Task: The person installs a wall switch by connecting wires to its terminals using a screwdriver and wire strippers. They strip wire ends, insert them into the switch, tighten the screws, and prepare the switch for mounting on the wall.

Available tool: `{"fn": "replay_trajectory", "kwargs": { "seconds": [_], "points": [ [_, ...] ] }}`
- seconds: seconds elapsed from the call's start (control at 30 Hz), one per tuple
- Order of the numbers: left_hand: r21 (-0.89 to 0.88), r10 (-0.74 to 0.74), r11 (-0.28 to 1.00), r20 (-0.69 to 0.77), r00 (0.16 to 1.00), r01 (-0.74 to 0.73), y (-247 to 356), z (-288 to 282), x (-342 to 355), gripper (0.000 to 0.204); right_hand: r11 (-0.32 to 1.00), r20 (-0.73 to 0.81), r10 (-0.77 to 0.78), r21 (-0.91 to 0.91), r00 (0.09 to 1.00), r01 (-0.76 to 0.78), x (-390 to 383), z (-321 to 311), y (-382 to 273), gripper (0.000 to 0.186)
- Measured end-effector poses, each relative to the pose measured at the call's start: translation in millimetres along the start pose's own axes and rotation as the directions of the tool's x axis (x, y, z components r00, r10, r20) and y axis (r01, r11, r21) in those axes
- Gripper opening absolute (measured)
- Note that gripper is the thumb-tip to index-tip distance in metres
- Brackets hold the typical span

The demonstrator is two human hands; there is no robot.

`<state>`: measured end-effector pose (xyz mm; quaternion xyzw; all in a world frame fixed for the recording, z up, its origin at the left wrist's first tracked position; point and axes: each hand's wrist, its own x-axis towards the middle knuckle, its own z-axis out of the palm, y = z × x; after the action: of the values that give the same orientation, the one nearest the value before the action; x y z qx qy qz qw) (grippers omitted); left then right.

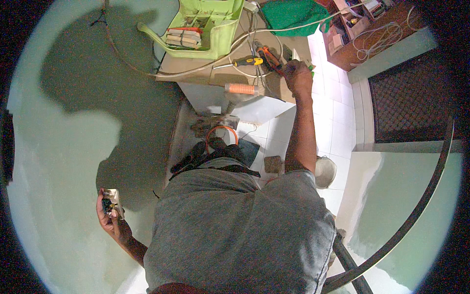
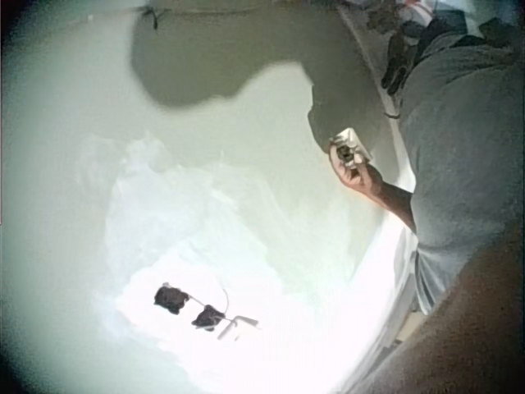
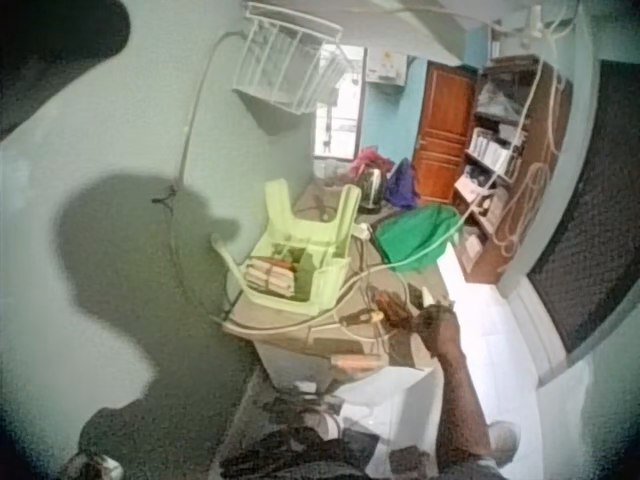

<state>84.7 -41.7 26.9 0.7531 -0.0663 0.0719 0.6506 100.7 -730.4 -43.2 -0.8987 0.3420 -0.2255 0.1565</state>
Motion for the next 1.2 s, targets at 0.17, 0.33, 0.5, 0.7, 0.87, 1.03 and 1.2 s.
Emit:
{"fn": "replay_trajectory", "kwargs": {
  "seconds": [0.17, 0.33, 0.5, 0.7, 0.87, 1.03, 1.2],
  "points": [
    [0.057, 0.05, 0.997, 0.005, 0.999, -0.051, -9, -4, -1, 0.071, 0.841, -0.298, 0.075, 0.532, 0.952, 0.1, 34, 23, 53, 0.018],
    [0.042, -0.056, 0.998, 0.06, 0.997, 0.053, 23, 7, 1, 0.058, 0.22, -0.011, 0.237, 0.974, 0.972, -0.042, 24, 15, 64, 0.044],
    [-0.039, 0.08, 0.996, 0.127, 0.989, -0.076, 5, 7, -1, 0.053, 0.06, -0.074, -0.097, 0.995, 0.993, 0.08, 36, -8, 0, 0.048],
    [-0.039, 0.112, 0.993, 0.132, 0.985, -0.108, 17, 11, -11, 0.051, -0.124, -0.085, -0.401, 0.992, 0.912, 0.038, 35, -7, -74, 0.04],
    [-0.042, 0.069, 0.997, 0.096, 0.993, -0.065, 25, 1, -29, 0.05, -0.149, 0.069, -0.362, 0.98, 0.93, -0.131, -70, -71, -220, 0.025],
    [-0.181, 0.069, 0.982, 0.034, 0.997, -0.062, 13, 1, -48, 0.049, -0.172, 0.285, -0.489, 0.895, 0.824, -0.412, -86, -37, -253, 0.021],
    [-0.068, 0.119, 0.99, -0.02, 0.993, -0.12, 5, -9, -66, 0.049, -0.194, 0.289, -0.597, 0.853, 0.748, -0.485, -128, -43, -305, 0.026]
  ]
}}
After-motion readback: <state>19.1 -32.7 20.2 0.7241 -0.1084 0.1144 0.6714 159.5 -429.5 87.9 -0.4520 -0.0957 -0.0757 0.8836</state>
